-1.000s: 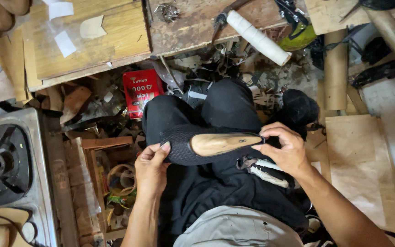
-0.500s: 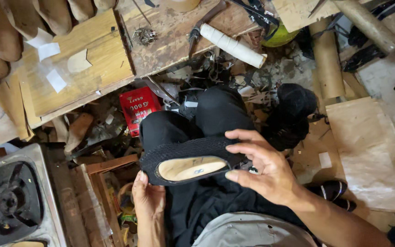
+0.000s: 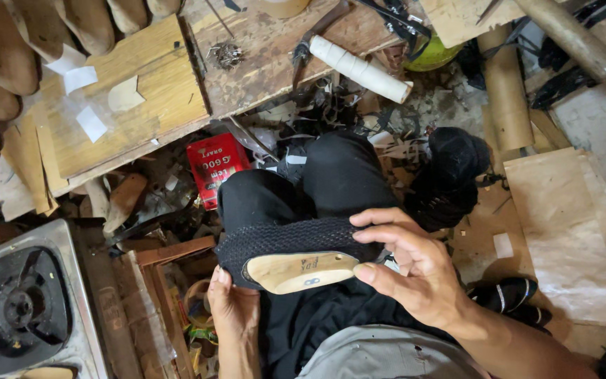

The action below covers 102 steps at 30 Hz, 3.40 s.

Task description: The person fits a black mesh shoe upper onto a wooden shoe last, repeatedly adjusting and pressing the edges to ensure a snug fit. The person then places the assembled shoe on a workbench and repeats the process with a second shoe upper.

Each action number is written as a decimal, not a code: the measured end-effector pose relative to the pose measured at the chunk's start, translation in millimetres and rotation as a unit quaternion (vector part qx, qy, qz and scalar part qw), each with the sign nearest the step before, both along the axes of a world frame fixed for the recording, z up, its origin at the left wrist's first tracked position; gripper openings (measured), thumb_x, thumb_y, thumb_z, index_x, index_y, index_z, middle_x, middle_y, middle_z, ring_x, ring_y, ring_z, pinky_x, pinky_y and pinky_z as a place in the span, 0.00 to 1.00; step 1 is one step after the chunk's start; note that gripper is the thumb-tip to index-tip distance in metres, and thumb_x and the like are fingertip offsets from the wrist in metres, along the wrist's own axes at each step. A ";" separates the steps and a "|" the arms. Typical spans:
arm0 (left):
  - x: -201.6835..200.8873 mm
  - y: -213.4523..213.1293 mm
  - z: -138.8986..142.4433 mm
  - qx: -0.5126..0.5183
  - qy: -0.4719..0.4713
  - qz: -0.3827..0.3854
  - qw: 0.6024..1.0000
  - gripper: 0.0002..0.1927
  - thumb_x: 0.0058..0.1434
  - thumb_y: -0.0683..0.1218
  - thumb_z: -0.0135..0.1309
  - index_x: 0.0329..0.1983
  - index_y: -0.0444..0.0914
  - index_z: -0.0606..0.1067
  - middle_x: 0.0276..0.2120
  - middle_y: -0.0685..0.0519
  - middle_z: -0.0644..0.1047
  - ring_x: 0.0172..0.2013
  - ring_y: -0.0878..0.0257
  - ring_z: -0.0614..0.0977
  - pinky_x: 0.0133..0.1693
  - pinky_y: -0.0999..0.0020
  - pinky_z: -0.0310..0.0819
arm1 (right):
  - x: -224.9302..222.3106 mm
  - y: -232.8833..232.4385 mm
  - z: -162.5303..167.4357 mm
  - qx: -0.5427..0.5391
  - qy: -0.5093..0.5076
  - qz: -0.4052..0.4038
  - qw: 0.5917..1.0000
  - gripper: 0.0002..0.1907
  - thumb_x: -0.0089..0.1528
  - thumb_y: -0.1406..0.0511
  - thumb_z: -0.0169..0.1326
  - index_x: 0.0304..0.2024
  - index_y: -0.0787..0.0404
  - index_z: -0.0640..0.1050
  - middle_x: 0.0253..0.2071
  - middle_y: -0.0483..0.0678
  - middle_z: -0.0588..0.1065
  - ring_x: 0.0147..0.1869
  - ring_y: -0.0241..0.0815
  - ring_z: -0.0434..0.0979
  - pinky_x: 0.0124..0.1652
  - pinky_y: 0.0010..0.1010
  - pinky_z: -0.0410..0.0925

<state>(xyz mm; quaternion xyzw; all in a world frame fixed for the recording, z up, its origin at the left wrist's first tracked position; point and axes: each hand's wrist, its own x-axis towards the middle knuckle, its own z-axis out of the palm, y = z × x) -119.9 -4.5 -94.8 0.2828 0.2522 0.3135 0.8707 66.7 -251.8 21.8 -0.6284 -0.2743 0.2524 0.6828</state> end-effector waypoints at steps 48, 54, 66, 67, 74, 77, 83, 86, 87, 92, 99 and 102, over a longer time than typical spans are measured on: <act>21.9 -1.7 11.7 -0.036 -0.002 -0.018 0.999 0.08 0.68 0.44 0.56 0.44 0.34 0.75 0.40 0.50 0.81 0.38 0.63 0.82 0.41 0.68 0.76 | 40.9 -21.8 -38.3 0.127 -0.085 0.010 0.988 0.13 0.63 0.72 0.63 0.50 0.67 0.78 0.55 0.59 0.75 0.65 0.56 0.76 0.64 0.43 0.71; 22.4 -3.4 14.6 -0.023 -0.006 -0.030 0.999 0.08 0.68 0.44 0.55 0.43 0.33 0.75 0.40 0.49 0.82 0.37 0.63 0.83 0.42 0.66 0.77 | 46.7 -30.2 -51.6 0.172 -0.032 0.023 0.984 0.14 0.64 0.73 0.62 0.53 0.66 0.79 0.56 0.60 0.75 0.67 0.58 0.75 0.66 0.45 0.70; 26.2 2.9 20.0 -0.094 0.040 -0.048 0.994 0.12 0.65 0.46 0.55 0.48 0.34 0.78 0.44 0.50 0.83 0.43 0.60 0.85 0.48 0.62 0.80 | 40.8 -25.8 -17.5 0.158 -0.053 0.181 0.969 0.40 0.56 0.65 0.69 0.70 0.54 0.71 0.66 0.63 0.69 0.71 0.64 0.69 0.65 0.55 0.67; 25.7 1.7 21.2 -0.112 0.051 -0.059 0.991 0.14 0.64 0.47 0.54 0.48 0.35 0.78 0.44 0.50 0.83 0.44 0.60 0.85 0.48 0.61 0.80 | 42.5 -25.2 -8.3 0.139 -0.060 0.217 0.964 0.45 0.54 0.65 0.71 0.72 0.51 0.66 0.68 0.65 0.66 0.72 0.66 0.66 0.65 0.55 0.64; 24.9 -19.3 20.2 -0.179 0.102 -0.108 0.973 0.16 0.64 0.50 0.54 0.48 0.34 0.78 0.42 0.47 0.83 0.40 0.56 0.86 0.43 0.59 0.82 | 57.0 6.2 16.2 0.170 -0.236 0.343 0.893 0.47 0.69 0.54 0.61 0.82 0.40 0.48 0.77 0.64 0.58 0.82 0.70 0.57 0.76 0.66 0.56; 30.9 -30.9 16.8 -0.210 0.130 -0.172 0.954 0.17 0.63 0.52 0.55 0.44 0.33 0.79 0.38 0.44 0.84 0.36 0.54 0.87 0.39 0.58 0.83 | 55.2 0.2 25.9 0.181 -0.238 0.359 0.884 0.44 0.70 0.51 0.57 0.82 0.36 0.49 0.77 0.61 0.58 0.84 0.73 0.54 0.77 0.69 0.57; 42.3 -48.1 10.3 -0.176 0.092 -0.207 0.958 0.14 0.65 0.50 0.57 0.44 0.33 0.79 0.38 0.46 0.83 0.36 0.57 0.86 0.41 0.60 0.82 | 49.2 -6.5 36.9 0.176 -0.295 0.394 0.853 0.31 0.76 0.58 0.49 0.79 0.38 0.56 0.76 0.57 0.66 0.81 0.66 0.64 0.73 0.67 0.58; 40.8 -47.5 4.4 -0.185 0.106 -0.211 0.954 0.15 0.64 0.51 0.56 0.42 0.33 0.79 0.37 0.45 0.83 0.35 0.56 0.86 0.40 0.59 0.83 | 47.7 -0.2 32.4 0.233 -0.263 0.372 0.860 0.27 0.74 0.59 0.46 0.75 0.41 0.60 0.70 0.59 0.67 0.78 0.68 0.67 0.73 0.73 0.61; 42.1 -46.9 1.8 -0.179 0.116 -0.227 0.950 0.15 0.64 0.51 0.56 0.42 0.33 0.79 0.37 0.46 0.83 0.36 0.56 0.86 0.42 0.59 0.82 | 46.9 0.3 31.4 0.229 -0.242 0.351 0.875 0.29 0.74 0.58 0.49 0.76 0.40 0.60 0.70 0.58 0.67 0.78 0.66 0.68 0.73 0.69 0.61; 57.6 -38.7 9.3 0.166 0.228 -0.374 0.884 0.22 0.69 0.48 0.54 0.60 0.29 0.79 0.44 0.42 0.82 0.41 0.59 0.77 0.45 0.61 0.72 | 47.6 3.7 31.7 0.177 -0.150 0.228 0.946 0.46 0.64 0.53 0.67 0.78 0.46 0.56 0.73 0.61 0.67 0.76 0.62 0.71 0.73 0.56 0.67; 54.8 -36.0 105.5 0.525 0.025 -0.231 0.819 0.53 0.54 0.49 0.69 0.79 0.41 0.53 0.79 0.40 0.54 0.78 0.46 0.57 0.74 0.54 0.55 | 40.0 24.2 35.2 -0.205 -0.150 0.133 0.958 0.61 0.39 0.56 0.75 0.72 0.56 0.61 0.63 0.57 0.74 0.66 0.49 0.75 0.62 0.40 0.65; 75.0 -31.4 127.7 0.613 0.011 -0.272 0.742 0.55 0.51 0.48 0.73 0.78 0.45 0.55 0.79 0.38 0.51 0.78 0.43 0.57 0.73 0.53 0.58 | 35.9 39.3 22.8 -0.241 -0.157 0.133 0.948 0.59 0.41 0.55 0.73 0.72 0.56 0.61 0.63 0.56 0.73 0.65 0.49 0.75 0.60 0.39 0.67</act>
